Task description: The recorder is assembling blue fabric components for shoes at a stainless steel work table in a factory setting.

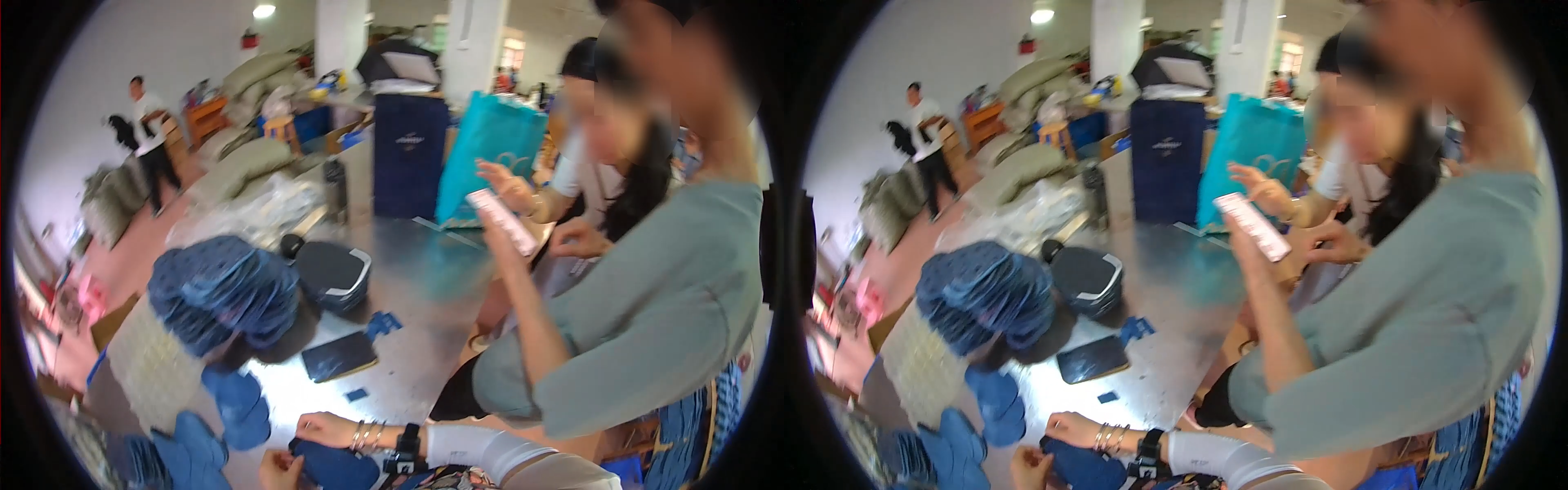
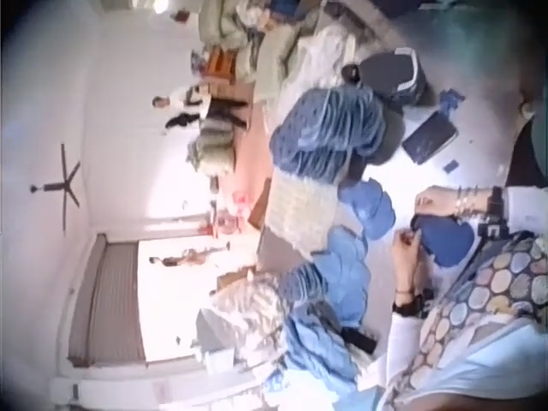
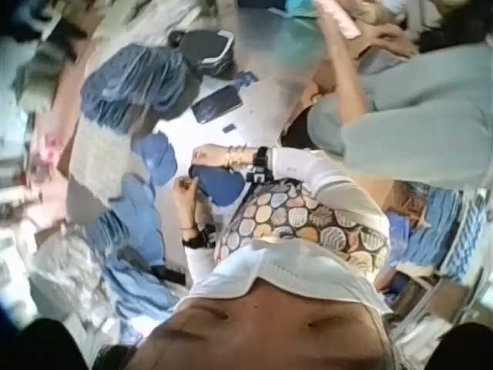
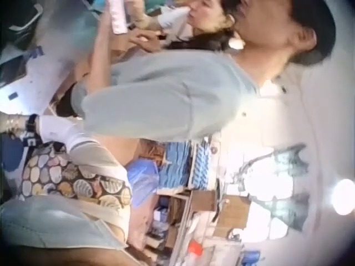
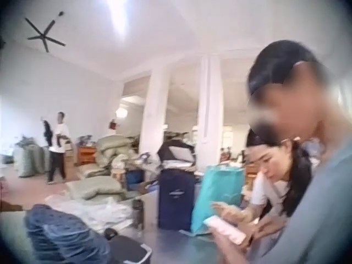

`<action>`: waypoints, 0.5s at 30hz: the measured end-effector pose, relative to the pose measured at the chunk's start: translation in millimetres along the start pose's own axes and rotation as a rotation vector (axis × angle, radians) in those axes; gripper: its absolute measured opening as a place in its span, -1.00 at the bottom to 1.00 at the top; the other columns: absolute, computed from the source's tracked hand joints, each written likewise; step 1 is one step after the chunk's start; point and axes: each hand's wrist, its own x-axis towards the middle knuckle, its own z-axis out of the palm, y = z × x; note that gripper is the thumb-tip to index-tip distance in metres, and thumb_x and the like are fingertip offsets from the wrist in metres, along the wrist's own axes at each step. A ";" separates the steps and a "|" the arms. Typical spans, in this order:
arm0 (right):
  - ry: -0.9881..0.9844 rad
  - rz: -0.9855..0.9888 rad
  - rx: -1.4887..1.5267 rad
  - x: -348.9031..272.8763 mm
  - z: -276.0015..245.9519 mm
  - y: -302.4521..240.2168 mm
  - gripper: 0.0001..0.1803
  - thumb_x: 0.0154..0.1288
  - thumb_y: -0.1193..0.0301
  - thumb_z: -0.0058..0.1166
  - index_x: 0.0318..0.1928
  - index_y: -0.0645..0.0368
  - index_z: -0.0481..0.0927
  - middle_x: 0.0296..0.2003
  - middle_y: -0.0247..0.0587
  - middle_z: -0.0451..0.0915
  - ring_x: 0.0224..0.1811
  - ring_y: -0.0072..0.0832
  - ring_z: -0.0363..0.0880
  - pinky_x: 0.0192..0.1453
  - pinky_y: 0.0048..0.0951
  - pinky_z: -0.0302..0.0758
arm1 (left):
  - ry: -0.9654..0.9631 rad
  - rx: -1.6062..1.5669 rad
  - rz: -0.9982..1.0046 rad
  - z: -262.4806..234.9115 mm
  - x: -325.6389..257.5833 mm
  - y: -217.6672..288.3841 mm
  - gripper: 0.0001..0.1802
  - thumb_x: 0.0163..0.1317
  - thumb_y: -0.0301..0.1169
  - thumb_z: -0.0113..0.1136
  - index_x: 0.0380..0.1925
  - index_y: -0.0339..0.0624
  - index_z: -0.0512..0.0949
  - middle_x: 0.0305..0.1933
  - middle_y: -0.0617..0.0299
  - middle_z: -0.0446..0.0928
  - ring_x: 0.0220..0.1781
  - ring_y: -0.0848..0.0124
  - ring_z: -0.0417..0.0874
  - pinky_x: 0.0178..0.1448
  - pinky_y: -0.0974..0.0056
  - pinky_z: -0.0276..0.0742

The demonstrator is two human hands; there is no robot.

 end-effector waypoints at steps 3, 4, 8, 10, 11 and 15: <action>0.011 0.049 0.006 -1.3 -5.1 -4.9 -0.70 0.33 0.23 0.05 -0.22 0.25 0.57 -0.38 -0.16 0.65 -0.31 -0.54 0.57 -0.19 -0.46 0.50 | 0.026 -0.306 -0.041 15.9 8.6 -16.3 -0.76 0.03 -0.45 0.39 -0.43 -0.30 0.50 -0.58 0.41 0.40 -0.51 0.65 0.33 -0.49 0.48 0.28; 0.015 0.077 0.002 -2.5 -8.7 -10.0 -0.71 0.34 0.24 0.05 -0.20 0.25 0.57 -0.38 -0.18 0.65 -0.31 -0.57 0.56 -0.19 -0.47 0.50 | 0.037 -0.346 -0.061 16.5 8.4 -4.6 -0.77 0.02 -0.43 0.39 -0.46 -0.30 0.51 -0.59 0.38 0.40 -0.52 0.62 0.35 -0.47 0.44 0.32; 0.063 0.056 -0.071 -1.3 -22.4 -15.5 -0.79 0.31 0.31 0.11 -0.25 0.22 0.57 -0.49 -0.36 0.58 -0.44 -0.71 0.49 -0.33 -0.55 0.47 | 0.171 -0.095 -0.001 16.9 9.7 7.8 -0.77 0.05 -0.40 0.37 -0.42 -0.29 0.51 -0.57 0.35 0.44 -0.50 0.59 0.40 -0.44 0.43 0.35; 0.026 0.104 0.006 4.5 -20.8 -12.7 -0.80 0.32 0.34 0.10 -0.23 0.24 0.57 -0.44 -0.46 0.58 -0.39 -0.75 0.47 -0.29 -0.63 0.44 | 0.400 -0.193 0.153 24.1 7.5 0.1 -0.75 0.04 -0.37 0.38 -0.41 -0.28 0.54 -0.55 0.36 0.46 -0.51 0.59 0.38 -0.45 0.44 0.32; 0.032 0.053 0.054 5.9 -21.3 -9.2 -0.79 0.34 0.35 0.07 -0.21 0.26 0.55 -0.53 -0.43 0.55 -0.49 -0.76 0.43 -0.44 -0.65 0.36 | 0.416 -0.184 0.126 25.2 8.6 1.2 -0.75 0.04 -0.37 0.38 -0.41 -0.28 0.54 -0.55 0.36 0.46 -0.51 0.59 0.38 -0.45 0.44 0.32; -0.043 0.110 0.125 9.4 -16.6 -12.3 -0.81 0.34 0.36 0.09 -0.21 0.27 0.54 -0.47 -0.42 0.58 -0.44 -0.78 0.46 -0.38 -0.69 0.38 | 0.193 -0.222 -0.005 11.0 5.3 5.9 -0.66 0.00 -0.28 0.42 -0.38 -0.34 0.58 -0.59 0.26 0.48 -0.53 0.53 0.40 -0.42 0.37 0.37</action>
